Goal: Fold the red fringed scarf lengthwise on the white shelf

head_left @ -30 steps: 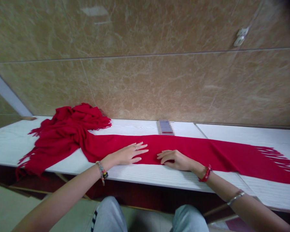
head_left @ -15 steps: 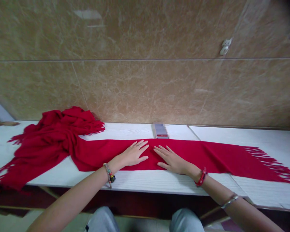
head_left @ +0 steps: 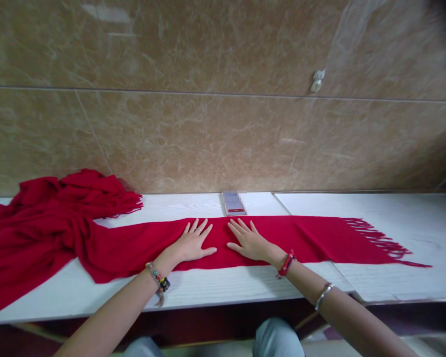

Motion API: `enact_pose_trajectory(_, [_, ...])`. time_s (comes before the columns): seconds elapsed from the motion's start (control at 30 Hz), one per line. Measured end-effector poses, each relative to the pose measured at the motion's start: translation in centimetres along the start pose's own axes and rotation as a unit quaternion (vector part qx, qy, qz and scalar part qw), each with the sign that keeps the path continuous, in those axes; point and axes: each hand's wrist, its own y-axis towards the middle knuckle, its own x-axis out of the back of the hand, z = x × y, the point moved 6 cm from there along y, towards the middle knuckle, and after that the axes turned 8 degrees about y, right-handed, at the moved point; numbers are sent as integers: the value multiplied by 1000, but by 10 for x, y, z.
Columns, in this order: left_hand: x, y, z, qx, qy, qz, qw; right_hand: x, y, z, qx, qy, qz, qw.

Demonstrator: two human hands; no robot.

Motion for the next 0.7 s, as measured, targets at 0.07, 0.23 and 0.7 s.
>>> enact_pose_trajectory(0.07, [0, 0, 3, 8, 5, 6, 1000, -4, -5, -11, -5, -10, 6, 1000])
enact_pose_trajectory(0.23, [1, 1, 5, 18, 19, 23, 999, 8, -44, -82, -66, -47, 10, 997])
enact_pose_trajectory(0.7, [20, 29, -17, -17, 42, 49, 998, 47, -102, -173, -178, -37, -28, 983])
